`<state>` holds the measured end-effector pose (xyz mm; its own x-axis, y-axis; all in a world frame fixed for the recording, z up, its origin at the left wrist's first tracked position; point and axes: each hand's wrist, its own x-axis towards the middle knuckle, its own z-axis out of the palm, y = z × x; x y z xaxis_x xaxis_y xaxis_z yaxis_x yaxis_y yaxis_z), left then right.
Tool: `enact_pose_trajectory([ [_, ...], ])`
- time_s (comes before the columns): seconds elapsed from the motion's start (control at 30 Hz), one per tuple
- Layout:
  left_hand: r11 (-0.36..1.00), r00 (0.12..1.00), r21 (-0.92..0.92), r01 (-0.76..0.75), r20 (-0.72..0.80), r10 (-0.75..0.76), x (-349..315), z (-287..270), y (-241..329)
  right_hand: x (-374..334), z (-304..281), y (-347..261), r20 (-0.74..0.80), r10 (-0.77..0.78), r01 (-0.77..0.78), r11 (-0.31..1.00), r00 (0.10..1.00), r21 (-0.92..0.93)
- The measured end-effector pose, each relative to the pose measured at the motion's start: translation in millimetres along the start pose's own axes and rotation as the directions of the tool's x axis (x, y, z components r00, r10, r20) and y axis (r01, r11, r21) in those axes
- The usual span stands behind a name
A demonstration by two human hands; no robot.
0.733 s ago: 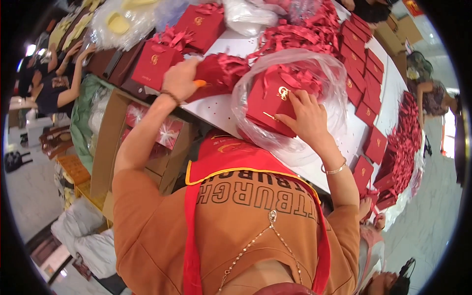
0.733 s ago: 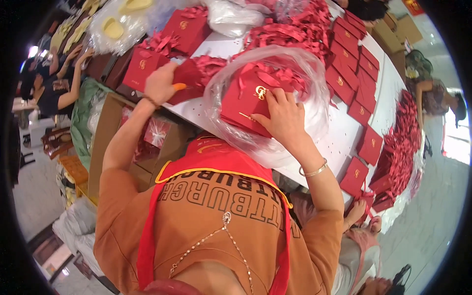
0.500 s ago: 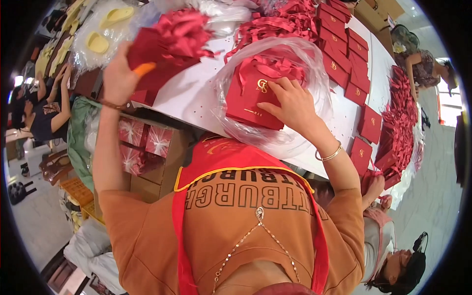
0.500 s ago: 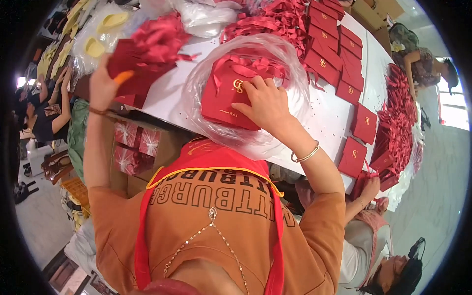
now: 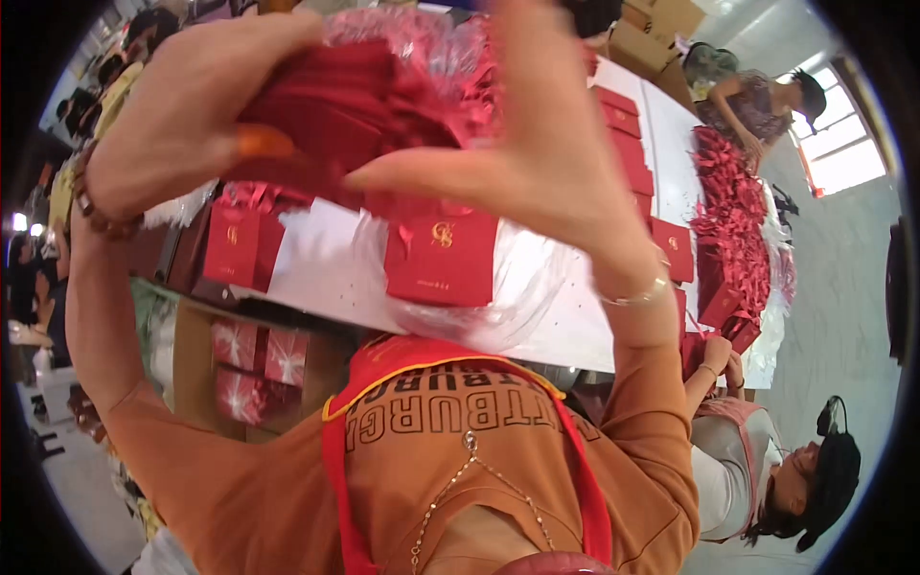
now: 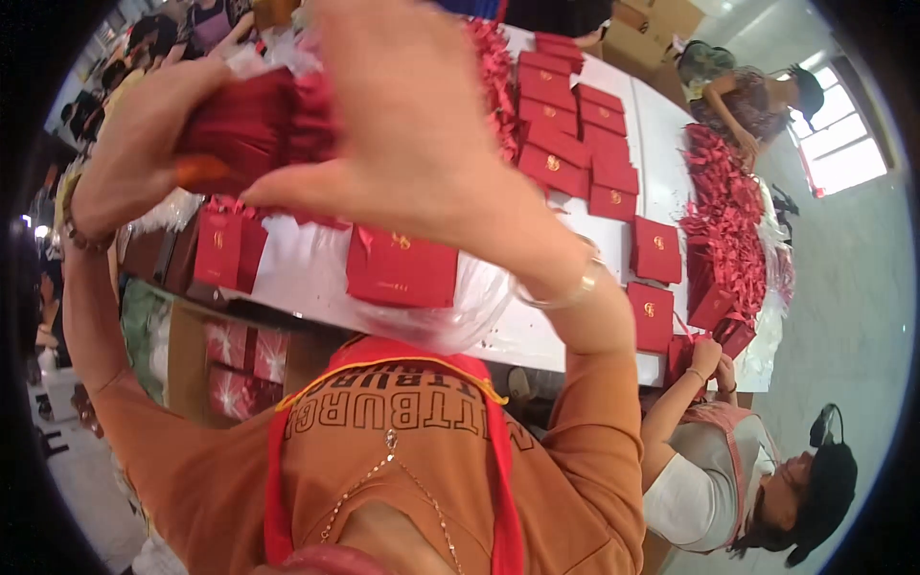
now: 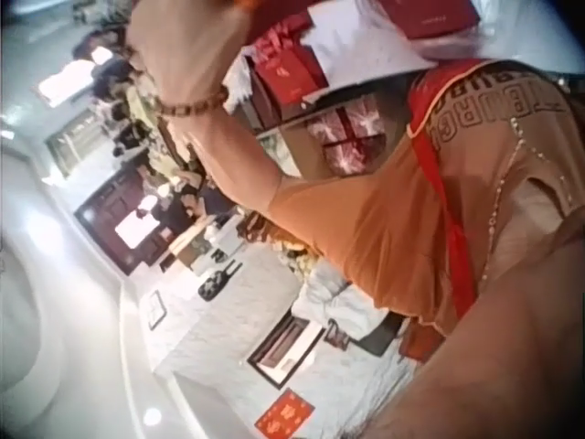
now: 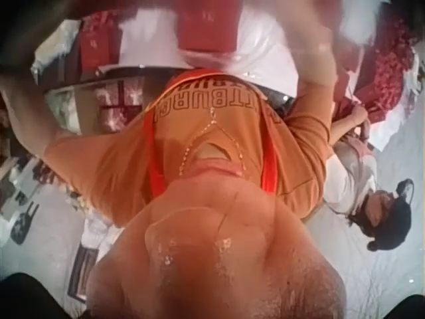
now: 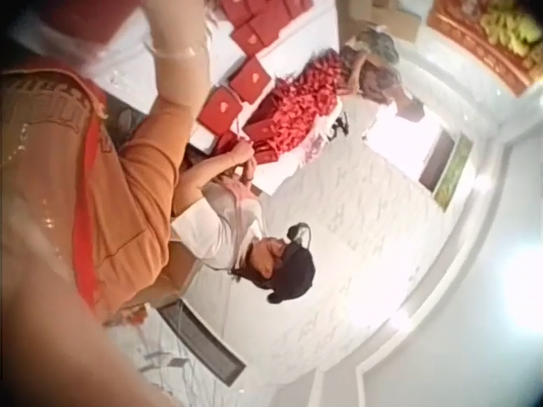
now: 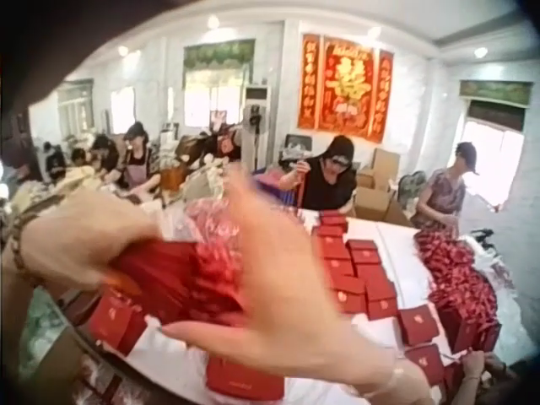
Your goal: Counting and putting red cards or envelopes into plastic bags.
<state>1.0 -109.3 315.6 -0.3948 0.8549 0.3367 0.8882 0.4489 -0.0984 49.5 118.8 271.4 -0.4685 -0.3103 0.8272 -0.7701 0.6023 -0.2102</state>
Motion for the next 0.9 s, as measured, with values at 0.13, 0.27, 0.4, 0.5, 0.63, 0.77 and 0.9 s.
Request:
enact_pose_trajectory([
  [0.13, 0.997, 0.988, 0.006, -0.072, 0.141, 0.070, 31.4, -16.1, 14.0, 3.0, 22.9, 2.4, 0.315, 0.257, -0.354, 0.885, 0.913, 0.303],
  [0.27, 0.995, 0.984, 0.060, -0.084, 0.162, 0.074, 41.4, -23.2, 15.4, 4.3, 26.8, 8.0, 0.350, 0.274, -0.419, 0.780, 0.896, 0.464],
  [0.4, 0.983, 0.978, 0.126, -0.137, 0.172, 0.114, 44.2, -33.3, 15.7, 2.5, 31.4, 10.8, 0.328, 0.324, -0.460, 0.666, 0.887, 0.587],
  [0.5, 0.925, 0.966, 0.352, -0.144, -0.151, 0.208, 34.8, -30.6, 12.8, -0.2, 37.5, 26.5, 0.285, 0.432, -0.469, 0.414, 0.856, 0.780],
  [0.63, 0.921, 0.474, -0.386, -0.050, -0.821, -0.318, -1.7, 39.7, -11.4, 0.1, 25.4, 30.9, 0.214, 0.556, -0.384, 0.210, 0.804, 0.899],
  [0.77, -0.002, 0.578, -0.980, -0.201, -0.117, -0.807, -3.2, 61.2, 15.1, 3.4, 31.7, 29.1, 0.122, 0.599, -0.317, 0.230, 0.791, 0.920],
  [0.9, -0.319, 0.606, -0.906, -0.277, 0.093, -0.790, -33.5, 78.9, -30.3, 14.1, 31.0, -0.5, 0.079, 0.555, -0.317, 0.348, 0.828, 0.882],
])
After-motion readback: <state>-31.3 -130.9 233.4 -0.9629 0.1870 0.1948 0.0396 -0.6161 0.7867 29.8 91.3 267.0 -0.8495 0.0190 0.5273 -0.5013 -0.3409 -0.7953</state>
